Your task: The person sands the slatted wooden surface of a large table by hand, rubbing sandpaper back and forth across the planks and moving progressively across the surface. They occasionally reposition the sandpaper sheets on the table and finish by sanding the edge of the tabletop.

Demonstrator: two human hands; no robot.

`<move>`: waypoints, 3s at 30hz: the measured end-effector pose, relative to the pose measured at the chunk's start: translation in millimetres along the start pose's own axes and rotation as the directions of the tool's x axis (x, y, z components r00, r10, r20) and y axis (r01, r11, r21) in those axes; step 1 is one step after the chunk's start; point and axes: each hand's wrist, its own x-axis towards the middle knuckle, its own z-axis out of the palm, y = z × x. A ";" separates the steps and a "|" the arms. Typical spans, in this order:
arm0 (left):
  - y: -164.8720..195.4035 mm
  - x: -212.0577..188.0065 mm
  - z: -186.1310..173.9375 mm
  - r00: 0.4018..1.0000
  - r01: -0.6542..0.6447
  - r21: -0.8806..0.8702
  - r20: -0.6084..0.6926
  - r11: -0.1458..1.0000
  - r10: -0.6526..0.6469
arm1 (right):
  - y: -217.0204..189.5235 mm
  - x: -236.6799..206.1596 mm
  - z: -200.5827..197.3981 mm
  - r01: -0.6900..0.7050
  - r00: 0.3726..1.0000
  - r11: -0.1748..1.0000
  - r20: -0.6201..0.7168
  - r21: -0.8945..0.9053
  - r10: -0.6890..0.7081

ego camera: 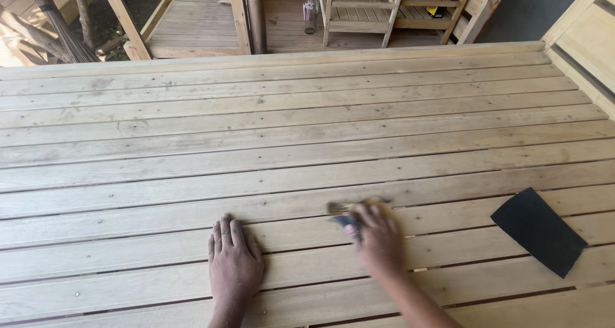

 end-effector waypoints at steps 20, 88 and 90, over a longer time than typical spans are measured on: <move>-8.3 0.1 3.8 1.000 0.018 -0.098 0.019 0.995 -0.016 | -6.5 13.0 0.4 0.024 0.999 0.977 0.042 0.210 -0.034; 69.1 45.1 33.8 0.988 0.135 0.044 -0.077 0.990 -0.131 | 115.2 -34.6 -35.4 -0.103 0.987 0.946 0.088 -0.308 0.136; 129.3 22.6 60.9 0.986 -0.164 0.344 0.060 0.924 0.153 | 116.2 -30.3 -34.5 -0.076 0.989 0.948 0.097 -0.309 0.111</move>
